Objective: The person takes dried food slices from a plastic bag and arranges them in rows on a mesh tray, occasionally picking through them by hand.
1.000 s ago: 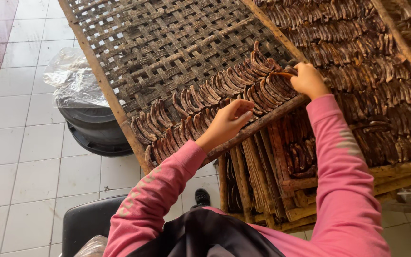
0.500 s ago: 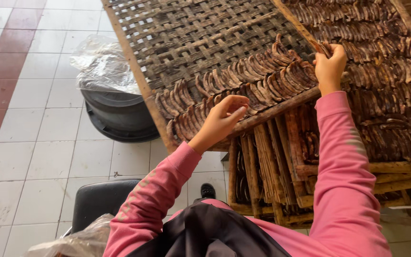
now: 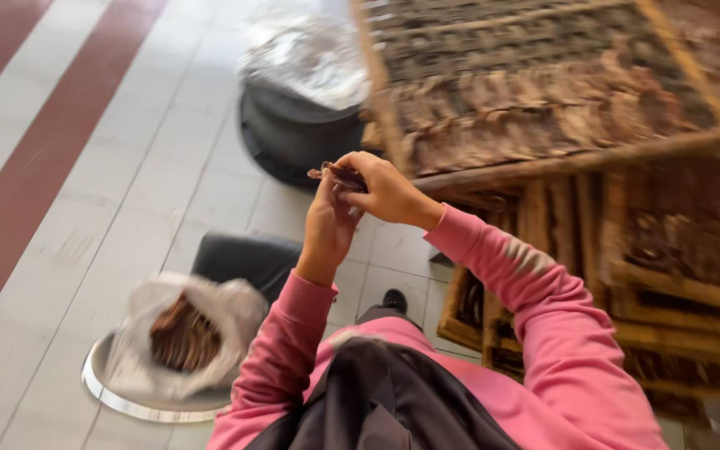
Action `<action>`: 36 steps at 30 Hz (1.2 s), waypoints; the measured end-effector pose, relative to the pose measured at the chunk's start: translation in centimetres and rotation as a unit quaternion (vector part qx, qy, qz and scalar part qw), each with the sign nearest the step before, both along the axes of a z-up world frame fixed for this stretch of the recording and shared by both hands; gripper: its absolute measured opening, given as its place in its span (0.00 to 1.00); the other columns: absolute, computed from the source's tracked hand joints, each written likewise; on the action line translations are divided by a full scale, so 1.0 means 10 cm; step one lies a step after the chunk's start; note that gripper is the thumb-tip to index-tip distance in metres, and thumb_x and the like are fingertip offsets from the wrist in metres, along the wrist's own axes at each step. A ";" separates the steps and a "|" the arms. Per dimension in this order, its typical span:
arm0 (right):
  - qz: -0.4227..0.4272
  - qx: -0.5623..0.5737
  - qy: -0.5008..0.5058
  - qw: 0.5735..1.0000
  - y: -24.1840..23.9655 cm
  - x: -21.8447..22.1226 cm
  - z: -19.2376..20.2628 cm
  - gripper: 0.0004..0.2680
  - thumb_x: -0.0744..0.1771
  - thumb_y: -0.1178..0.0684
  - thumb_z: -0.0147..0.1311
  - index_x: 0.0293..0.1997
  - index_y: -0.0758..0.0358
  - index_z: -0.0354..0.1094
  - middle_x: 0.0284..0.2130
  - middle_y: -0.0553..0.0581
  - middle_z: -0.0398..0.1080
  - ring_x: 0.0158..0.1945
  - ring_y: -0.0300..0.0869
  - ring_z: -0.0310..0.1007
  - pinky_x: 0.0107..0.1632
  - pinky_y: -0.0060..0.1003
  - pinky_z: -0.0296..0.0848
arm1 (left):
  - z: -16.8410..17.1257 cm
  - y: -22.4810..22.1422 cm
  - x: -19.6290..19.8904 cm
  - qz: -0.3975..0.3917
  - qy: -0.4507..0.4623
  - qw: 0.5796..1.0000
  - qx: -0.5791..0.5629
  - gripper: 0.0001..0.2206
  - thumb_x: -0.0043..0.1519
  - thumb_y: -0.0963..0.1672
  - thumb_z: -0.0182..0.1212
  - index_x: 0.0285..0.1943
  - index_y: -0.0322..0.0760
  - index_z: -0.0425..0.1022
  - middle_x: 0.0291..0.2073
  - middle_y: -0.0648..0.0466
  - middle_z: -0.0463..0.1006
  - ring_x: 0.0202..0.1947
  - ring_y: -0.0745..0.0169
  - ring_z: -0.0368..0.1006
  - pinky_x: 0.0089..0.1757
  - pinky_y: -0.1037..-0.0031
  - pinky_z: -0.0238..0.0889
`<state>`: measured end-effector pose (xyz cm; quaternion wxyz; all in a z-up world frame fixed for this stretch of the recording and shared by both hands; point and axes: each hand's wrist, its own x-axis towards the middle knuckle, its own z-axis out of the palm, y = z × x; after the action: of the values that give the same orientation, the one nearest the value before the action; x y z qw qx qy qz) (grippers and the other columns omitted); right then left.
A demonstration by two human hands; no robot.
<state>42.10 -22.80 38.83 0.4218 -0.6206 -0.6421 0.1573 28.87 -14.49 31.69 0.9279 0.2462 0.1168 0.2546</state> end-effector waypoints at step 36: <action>0.374 -0.037 -0.387 0.842 2.50 -3.53 -3.14 0.11 0.63 0.54 0.62 0.49 0.54 0.71 0.44 0.58 0.74 0.53 0.53 0.72 0.51 0.50 0.68 | -1.75 0.26 -3.20 0.511 0.158 0.839 -0.099 0.07 0.69 0.42 0.54 0.54 0.42 0.72 0.37 0.59 0.74 0.32 0.72 0.68 0.36 0.79 0.65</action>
<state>6.77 2.16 7.38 0.0252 -0.3591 -0.9301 0.0734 -3.10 -11.90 14.16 0.6548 0.0953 0.3958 0.6368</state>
